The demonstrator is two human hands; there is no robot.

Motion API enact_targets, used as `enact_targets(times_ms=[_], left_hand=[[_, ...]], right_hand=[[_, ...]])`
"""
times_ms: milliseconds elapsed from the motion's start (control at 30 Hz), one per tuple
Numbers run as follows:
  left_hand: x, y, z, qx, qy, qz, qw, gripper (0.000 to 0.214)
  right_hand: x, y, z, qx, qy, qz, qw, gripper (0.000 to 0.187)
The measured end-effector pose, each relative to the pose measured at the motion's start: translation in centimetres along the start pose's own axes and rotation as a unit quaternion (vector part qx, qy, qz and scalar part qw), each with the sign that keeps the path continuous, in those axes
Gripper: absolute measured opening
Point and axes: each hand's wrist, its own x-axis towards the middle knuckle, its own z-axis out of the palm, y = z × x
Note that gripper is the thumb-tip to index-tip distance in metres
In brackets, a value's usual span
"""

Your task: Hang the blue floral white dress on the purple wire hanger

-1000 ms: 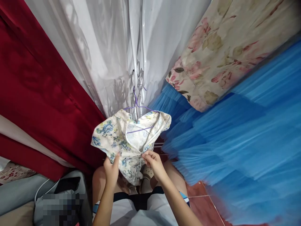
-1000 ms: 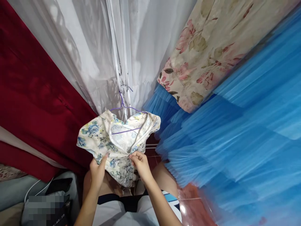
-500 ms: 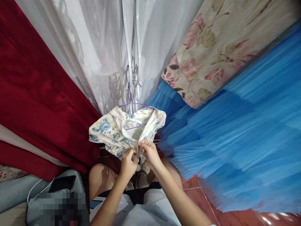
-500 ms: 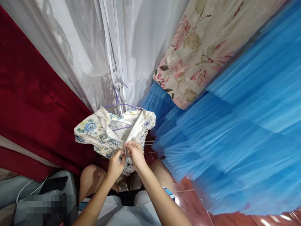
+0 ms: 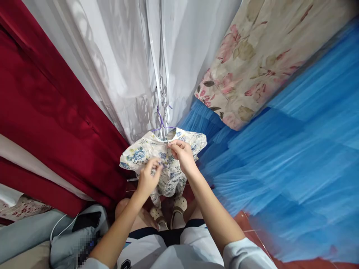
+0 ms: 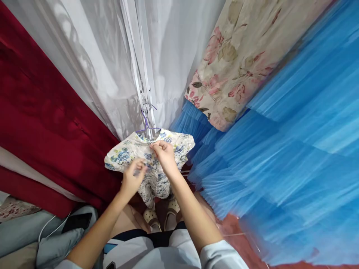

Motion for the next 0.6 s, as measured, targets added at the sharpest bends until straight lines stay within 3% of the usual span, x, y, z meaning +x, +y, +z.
enact_targets(times_ms=[67, 167, 233, 333, 400, 500, 600], left_hand=[[3.4, 1.6, -1.6, -0.003, 0.053, 0.032, 0.998, 0.038], [7.1, 3.7, -2.5, 0.038, 0.010, 0.101, 0.994, 0.024], [8.2, 4.7, -2.4, 0.065, 0.006, 0.139, 0.988, 0.020], [8.8, 5.0, -2.8, 0.090, 0.080, 0.159, 0.980, 0.019], [9.1, 4.1, -4.0, 0.080, 0.171, 0.133, 0.973, 0.018], [9.5, 0.5, -6.6, -0.019, 0.322, 0.032, 0.946, 0.021], [8.6, -3.9, -8.0, -0.234, 0.429, -0.109, 0.866, 0.024]], right_hand=[[-0.6, -0.2, -0.2, -0.020, -0.006, -0.014, 1.000, 0.023], [-0.9, -0.1, -0.2, -0.044, -0.008, -0.029, 0.999, 0.024], [-0.8, 0.7, -0.1, -0.054, 0.000, -0.042, 0.998, 0.026], [-0.6, 2.6, -0.3, -0.076, 0.014, -0.056, 0.995, 0.027], [-0.6, 4.0, -0.6, -0.092, 0.022, -0.051, 0.994, 0.027], [-1.5, 5.6, -1.1, -0.100, 0.020, -0.035, 0.994, 0.028], [-3.1, 6.5, -1.1, -0.112, -0.014, -0.019, 0.993, 0.025]])
